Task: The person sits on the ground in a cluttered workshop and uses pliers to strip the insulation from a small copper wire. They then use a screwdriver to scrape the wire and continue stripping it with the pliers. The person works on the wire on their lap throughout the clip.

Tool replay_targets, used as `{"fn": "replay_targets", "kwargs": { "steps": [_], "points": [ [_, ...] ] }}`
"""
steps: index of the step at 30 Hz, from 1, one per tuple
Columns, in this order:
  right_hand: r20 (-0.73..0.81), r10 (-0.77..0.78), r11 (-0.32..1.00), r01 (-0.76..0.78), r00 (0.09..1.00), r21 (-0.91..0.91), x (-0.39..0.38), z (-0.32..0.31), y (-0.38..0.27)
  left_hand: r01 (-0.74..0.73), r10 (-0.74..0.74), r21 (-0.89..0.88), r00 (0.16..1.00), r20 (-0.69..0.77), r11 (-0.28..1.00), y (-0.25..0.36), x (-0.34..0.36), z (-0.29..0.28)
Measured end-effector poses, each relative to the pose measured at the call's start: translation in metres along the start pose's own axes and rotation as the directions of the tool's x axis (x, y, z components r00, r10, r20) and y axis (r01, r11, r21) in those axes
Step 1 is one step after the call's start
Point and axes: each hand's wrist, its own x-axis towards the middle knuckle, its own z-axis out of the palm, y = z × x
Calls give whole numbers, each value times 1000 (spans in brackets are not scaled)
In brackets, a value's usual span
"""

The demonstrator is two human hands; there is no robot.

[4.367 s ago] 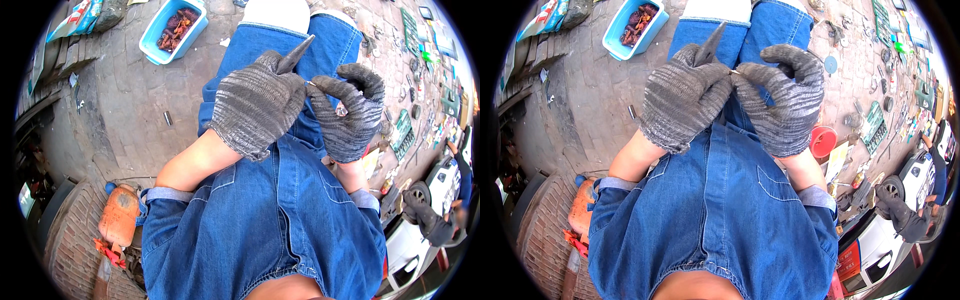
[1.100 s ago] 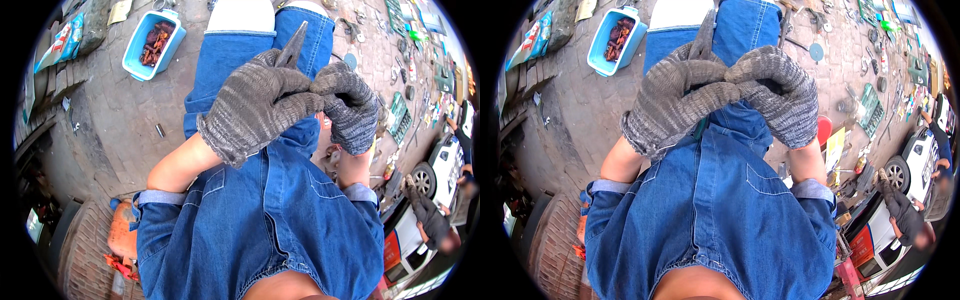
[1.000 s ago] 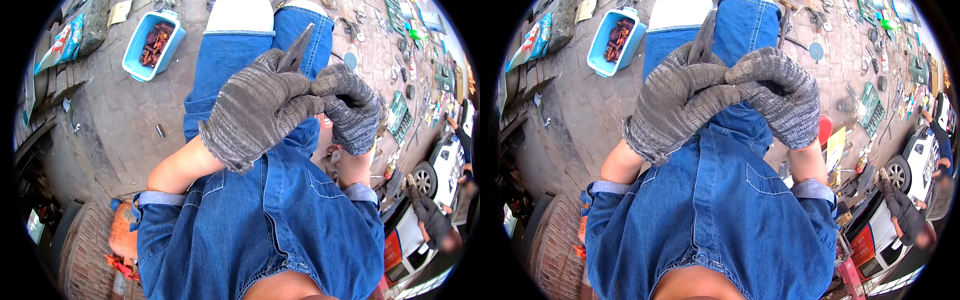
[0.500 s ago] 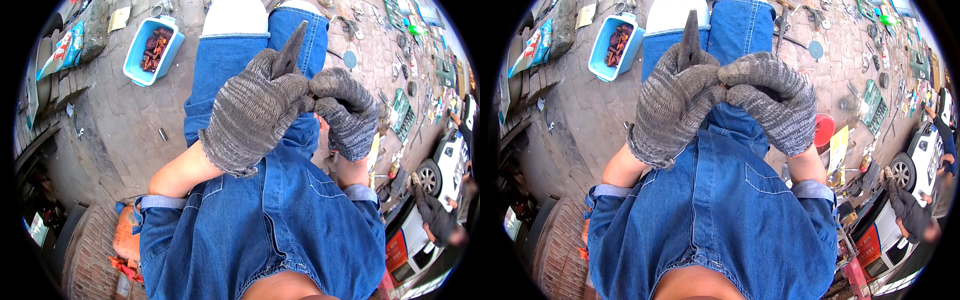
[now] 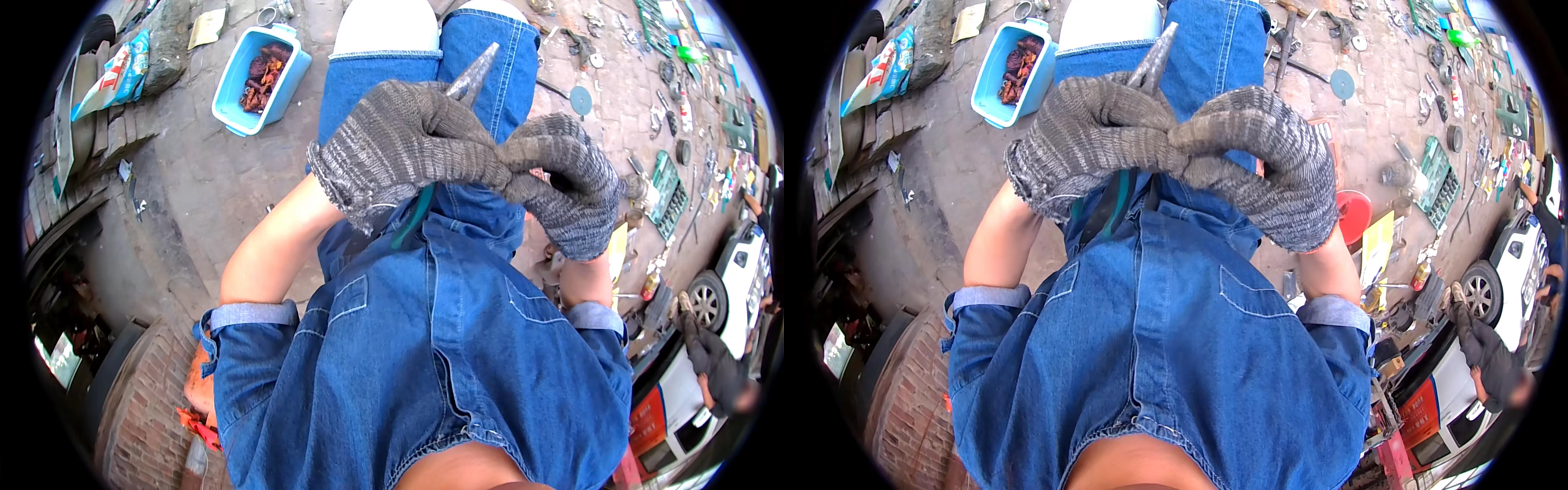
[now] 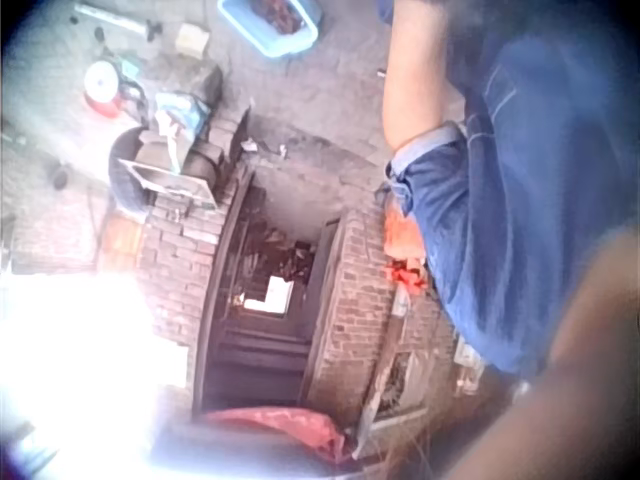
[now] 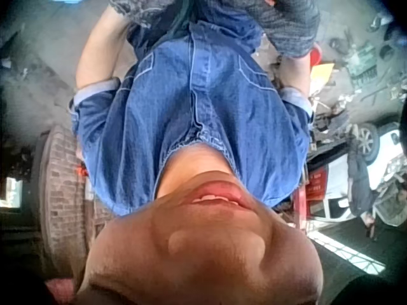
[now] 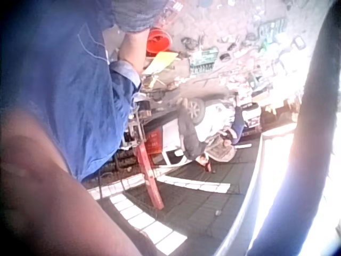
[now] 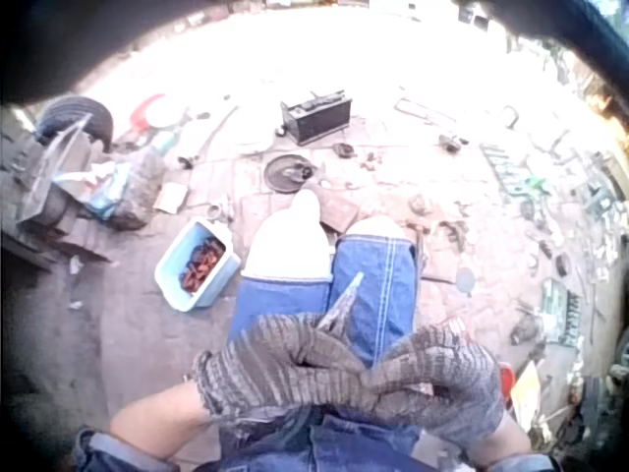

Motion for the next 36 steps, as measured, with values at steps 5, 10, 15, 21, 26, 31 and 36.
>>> {"fn": "replay_targets", "kwargs": {
  "steps": [5,10,15,21,26,31,36],
  "points": [
    [-66,165,971,-151,984,186,-6,3,4,-379,370,257,925,84,889,-5,3,1],
    [-69,212,951,-190,975,246,-10,-1,1,-319,344,403,939,11,858,7,-5,9],
    [-68,218,945,-193,973,264,-12,-1,1,-245,297,468,954,-39,849,14,-10,13],
    [-40,201,925,-176,979,337,-13,1,-2,-273,317,577,948,26,770,22,-15,16],
    [-134,342,877,-265,930,401,-20,11,-10,-350,491,710,871,6,612,6,-13,25],
    [-219,204,952,-141,954,272,-28,21,-2,-304,491,736,870,-44,605,6,-19,34],
    [-256,213,972,-178,943,153,-19,17,-7,-257,365,401,904,-221,879,1,-20,42]
  ]
}}
